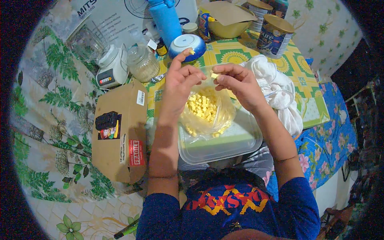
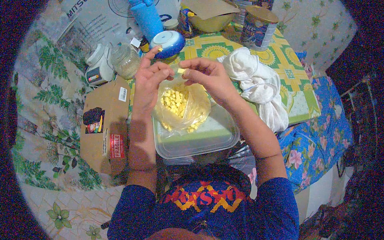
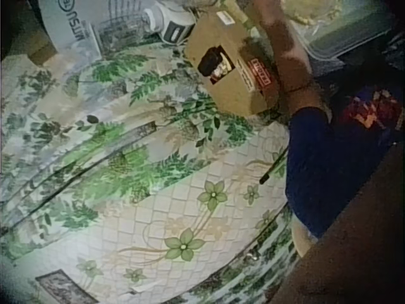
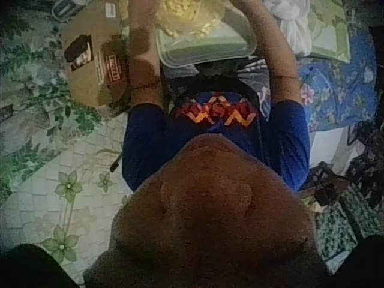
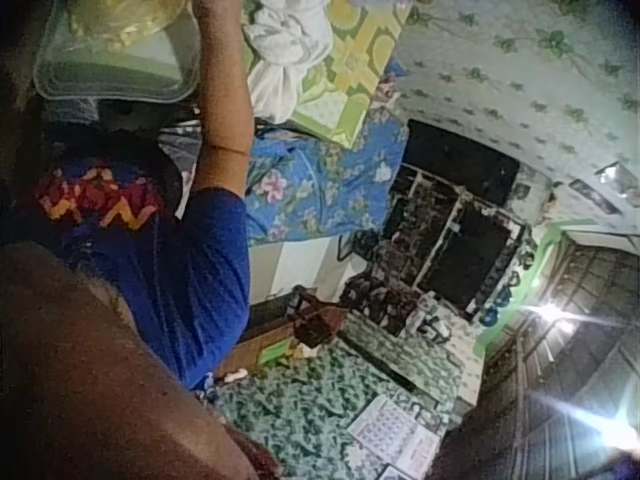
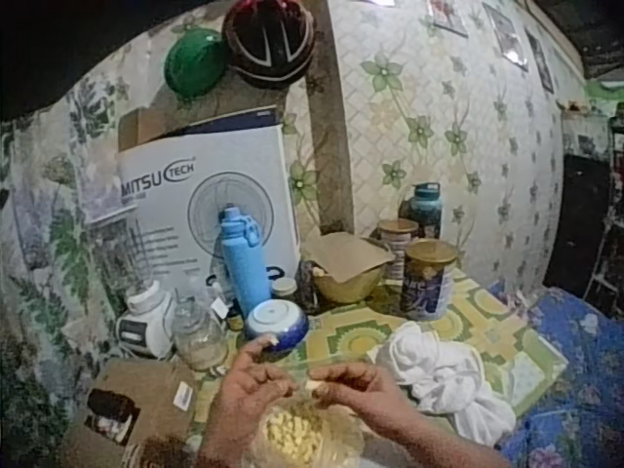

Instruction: The person breaks a block of yellow food into smaller pieces by hand over a clear plastic container and places the pieces into the container.

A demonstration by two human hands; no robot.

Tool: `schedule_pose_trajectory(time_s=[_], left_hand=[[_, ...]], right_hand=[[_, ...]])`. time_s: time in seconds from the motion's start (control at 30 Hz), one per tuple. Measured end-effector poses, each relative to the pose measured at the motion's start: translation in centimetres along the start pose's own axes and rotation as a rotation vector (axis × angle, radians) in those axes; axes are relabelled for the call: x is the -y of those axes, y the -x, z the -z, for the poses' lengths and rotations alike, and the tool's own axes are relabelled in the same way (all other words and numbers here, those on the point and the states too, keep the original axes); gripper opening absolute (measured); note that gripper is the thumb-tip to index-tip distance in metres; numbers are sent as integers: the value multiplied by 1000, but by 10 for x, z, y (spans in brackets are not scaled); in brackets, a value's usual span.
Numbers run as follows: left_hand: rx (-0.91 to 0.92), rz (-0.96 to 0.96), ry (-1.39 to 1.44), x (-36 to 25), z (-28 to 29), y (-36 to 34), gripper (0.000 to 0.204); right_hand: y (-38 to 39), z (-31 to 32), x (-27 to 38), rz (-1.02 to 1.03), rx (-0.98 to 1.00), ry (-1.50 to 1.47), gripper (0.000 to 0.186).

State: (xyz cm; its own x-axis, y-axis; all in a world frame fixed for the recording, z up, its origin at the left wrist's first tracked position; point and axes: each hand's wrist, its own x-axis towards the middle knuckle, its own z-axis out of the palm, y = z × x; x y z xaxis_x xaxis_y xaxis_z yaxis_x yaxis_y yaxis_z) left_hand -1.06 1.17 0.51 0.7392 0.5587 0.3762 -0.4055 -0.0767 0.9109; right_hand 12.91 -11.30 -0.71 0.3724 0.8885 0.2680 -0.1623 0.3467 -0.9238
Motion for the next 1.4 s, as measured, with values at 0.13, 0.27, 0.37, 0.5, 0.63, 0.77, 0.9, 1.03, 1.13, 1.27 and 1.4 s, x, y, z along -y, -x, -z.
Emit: schedule_pose_trajectory(time_s=[0.13,0.27,0.37,0.5,0.63,0.77,0.9,1.03,1.13,1.27,1.4], left_hand=[[41,-31,-97,0,-6,3,66],[60,-15,-56,-2,-8,4,70],[67,-12,-41,-2,-6,4,68],[55,8,-22,-3,-6,4,63],[30,-14,-27,2,-1,1,61],[10,-81,-70,5,4,-1,60],[-28,-20,-29,0,1,0,60],[41,-56,-76,0,-4,3,63],[62,-34,-130,-3,-10,5,68],[78,-24,-91,-3,-8,5,69],[79,19,-28,-5,-8,5,66]], right_hand=[[0,3,-1,34,36,9,27],[0,1,-2,32,39,-7,28],[0,0,-1,26,56,1,27],[1,1,1,10,40,7,28],[0,2,-1,19,33,64,22],[-1,0,-3,49,-15,62,19],[1,0,0,37,-14,28,19],[1,0,0,13,28,17,22],[0,1,-2,30,33,21,24],[1,0,0,12,47,-7,24],[0,4,0,-12,52,-24,23]])
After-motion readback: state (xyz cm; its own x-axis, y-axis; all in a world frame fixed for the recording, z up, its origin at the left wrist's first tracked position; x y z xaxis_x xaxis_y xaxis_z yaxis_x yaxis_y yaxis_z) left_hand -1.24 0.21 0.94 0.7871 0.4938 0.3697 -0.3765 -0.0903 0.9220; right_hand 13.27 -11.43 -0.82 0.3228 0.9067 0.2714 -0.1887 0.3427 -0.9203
